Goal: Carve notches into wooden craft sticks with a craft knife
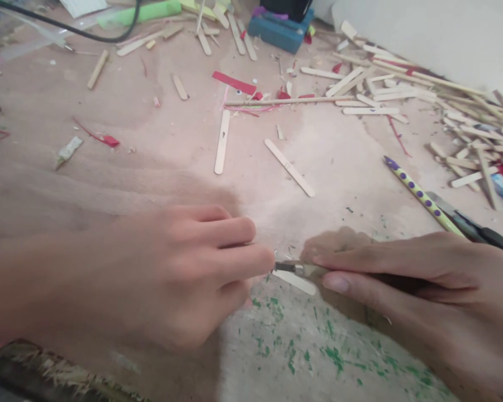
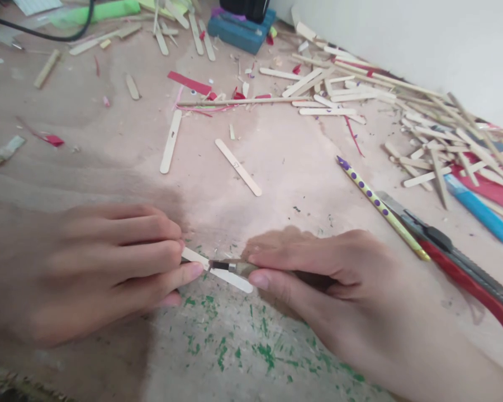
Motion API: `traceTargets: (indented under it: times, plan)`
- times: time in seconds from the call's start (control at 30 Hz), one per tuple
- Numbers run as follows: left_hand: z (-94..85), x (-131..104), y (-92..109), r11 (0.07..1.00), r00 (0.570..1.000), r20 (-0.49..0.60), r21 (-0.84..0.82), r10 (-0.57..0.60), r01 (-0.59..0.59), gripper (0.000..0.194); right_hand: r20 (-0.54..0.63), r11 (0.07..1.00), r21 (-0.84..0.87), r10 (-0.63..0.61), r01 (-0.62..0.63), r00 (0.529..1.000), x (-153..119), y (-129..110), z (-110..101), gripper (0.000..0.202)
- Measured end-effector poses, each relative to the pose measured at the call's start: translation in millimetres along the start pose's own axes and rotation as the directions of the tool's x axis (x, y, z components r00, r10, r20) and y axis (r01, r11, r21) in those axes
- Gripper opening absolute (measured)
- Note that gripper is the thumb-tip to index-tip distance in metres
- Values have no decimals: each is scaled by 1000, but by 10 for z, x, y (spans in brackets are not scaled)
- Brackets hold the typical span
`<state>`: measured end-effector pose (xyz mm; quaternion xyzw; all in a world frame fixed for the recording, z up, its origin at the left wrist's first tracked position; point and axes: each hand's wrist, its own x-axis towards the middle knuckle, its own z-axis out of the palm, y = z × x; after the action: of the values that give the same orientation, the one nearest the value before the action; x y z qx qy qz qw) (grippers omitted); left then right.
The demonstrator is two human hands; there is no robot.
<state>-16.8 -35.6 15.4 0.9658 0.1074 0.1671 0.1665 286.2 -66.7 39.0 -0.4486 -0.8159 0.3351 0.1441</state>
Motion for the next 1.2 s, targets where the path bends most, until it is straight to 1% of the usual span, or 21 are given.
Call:
traceTargets:
  times: [0.03,0.1,0.2,0.27,0.37,0.47,0.53,0.67,0.8,0.83,0.9,0.97,1.03,1.1,1.2]
  plan:
    - [5,-3,-3,1000,1000,-13,12,-1,1,39,9,996,71,56,-56,998,-9,-26,14,6]
    - [14,-5,-7,999,999,-31,30,-11,12,40,5,966,195,170,-168,985,-31,-81,51,9]
    - [22,-1,-12,999,1000,-26,39,-7,8,40,-52,945,224,254,-237,966,-89,-151,135,9]
    - [24,1,-14,999,1000,-28,34,-2,3,39,-84,942,210,285,-263,955,-138,-187,199,9]
    - [23,2,-14,1000,999,-41,31,0,2,39,-127,943,194,299,-272,946,-204,-231,272,12]
    - [20,2,-14,999,999,-42,46,10,-8,38,-120,938,211,306,-277,945,-237,-255,301,15]
    - [18,4,-19,998,999,-41,61,23,-21,37,-114,947,187,284,-260,952,-236,-251,303,19]
    - [10,-1,-43,997,998,-40,73,44,-41,37,-150,991,14,132,-131,980,-239,-192,278,17]
    - [1,-32,-64,998,998,-62,58,12,-8,46,-120,984,-172,-71,50,990,-288,-143,214,37]
    - [-1,-41,-67,999,998,-58,53,8,-5,47,-109,976,-202,-101,77,989,-293,-143,196,40]
    - [-1,-51,-68,999,999,-47,39,11,-10,47,-90,972,-216,-113,91,990,-279,-159,172,39]
    - [5,-52,-67,999,999,-32,26,25,-24,46,-96,983,-179,-59,41,994,-247,-189,173,29]
    - [14,-47,-66,999,999,-26,19,28,-28,43,-127,994,-95,34,-46,991,-220,-220,204,19]
    - [23,-41,-64,999,999,-28,21,35,-34,41,-170,990,-4,140,-142,976,-218,-250,258,15]
    - [26,-39,-54,999,999,-38,39,39,-37,40,-171,975,92,218,-204,961,-248,-291,337,13]
